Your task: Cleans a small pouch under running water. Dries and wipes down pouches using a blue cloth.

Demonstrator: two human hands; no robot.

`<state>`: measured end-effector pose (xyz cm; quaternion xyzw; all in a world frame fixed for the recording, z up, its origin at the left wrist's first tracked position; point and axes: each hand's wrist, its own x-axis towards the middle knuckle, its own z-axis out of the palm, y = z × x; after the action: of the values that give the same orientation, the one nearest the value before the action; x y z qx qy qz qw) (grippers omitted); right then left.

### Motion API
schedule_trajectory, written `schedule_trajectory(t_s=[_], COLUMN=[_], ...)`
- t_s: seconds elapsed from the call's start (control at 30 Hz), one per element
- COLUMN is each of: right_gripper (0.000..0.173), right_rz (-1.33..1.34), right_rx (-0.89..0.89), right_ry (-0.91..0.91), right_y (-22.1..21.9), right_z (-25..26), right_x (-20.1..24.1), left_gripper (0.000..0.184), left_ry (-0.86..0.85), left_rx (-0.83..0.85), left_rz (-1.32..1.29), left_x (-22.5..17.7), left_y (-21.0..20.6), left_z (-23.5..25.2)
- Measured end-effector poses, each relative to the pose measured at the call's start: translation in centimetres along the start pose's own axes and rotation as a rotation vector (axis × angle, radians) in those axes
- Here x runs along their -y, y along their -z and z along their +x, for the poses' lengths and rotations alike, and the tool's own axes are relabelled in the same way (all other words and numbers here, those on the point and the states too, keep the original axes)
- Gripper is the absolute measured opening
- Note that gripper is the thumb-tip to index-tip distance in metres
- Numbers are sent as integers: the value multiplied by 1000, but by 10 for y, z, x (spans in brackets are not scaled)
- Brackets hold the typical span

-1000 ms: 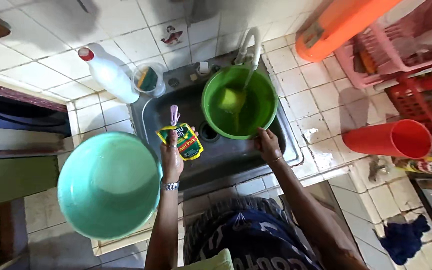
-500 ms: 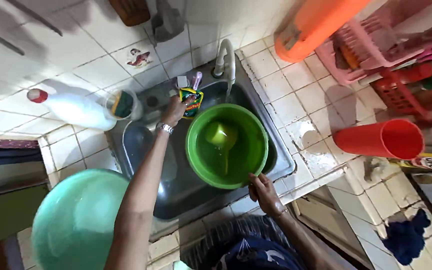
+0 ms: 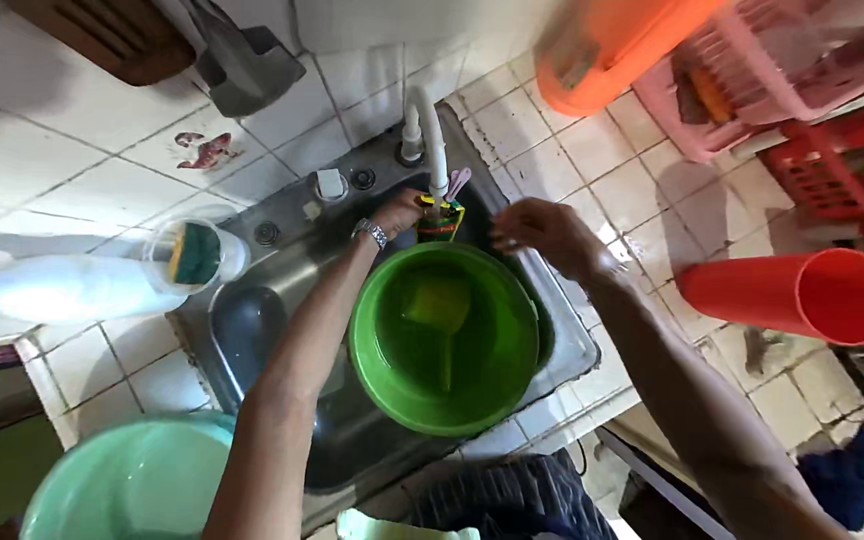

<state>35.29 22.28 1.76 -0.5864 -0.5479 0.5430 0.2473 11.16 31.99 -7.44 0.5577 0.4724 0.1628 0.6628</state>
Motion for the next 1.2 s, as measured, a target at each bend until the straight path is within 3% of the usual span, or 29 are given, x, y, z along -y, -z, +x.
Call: schedule_trajectory(t_s=[0.17, 0.3, 0.43, 0.53, 0.6, 0.7, 0.77, 0.83, 0.97, 1.1, 1.2], right_gripper=[20, 13, 39, 30, 28, 23, 34, 49, 24, 21, 18], right_rz=[62, 234, 165, 42, -114, -328, -375, -361, -288, -4, 48], right_rx=[266, 374, 218, 243, 269, -10, -122, -57, -22, -64, -52], right_ry=[-47, -23, 91, 60, 151, 199, 102, -5, 31, -23, 20], right_y=[-58, -90, -104, -90, -65, -36, -29, -26, -31, -42, -47], right_z=[93, 130, 141, 121, 103, 79, 66, 62, 69, 84, 98], right_x=[0, -13, -24, -7, -5, -23, -34, -38, -49, -49, -33], left_gripper=[33, 23, 22, 20, 24, 28, 28, 25, 26, 28, 28], left_ry=[71, 96, 142, 156, 130, 37, -20, -57, -137, -173, -148], left_rx=[-21, -100, -152, -119, -45, -7, -24, -46, -85, -167, -135], left_rz=[66, 125, 40, -24, -10, 26, 47, 88, 175, 103, 58], left_x=[15, 34, 29, 32, 31, 19, 8, -2, -11, -8, 2], left_y=[18, 27, 21, 15, 15, 9, 3, -1, -10, -13, -3], left_z=[-11, -21, -21, -6, 0, 6, 8, 9, 10, 5, -5])
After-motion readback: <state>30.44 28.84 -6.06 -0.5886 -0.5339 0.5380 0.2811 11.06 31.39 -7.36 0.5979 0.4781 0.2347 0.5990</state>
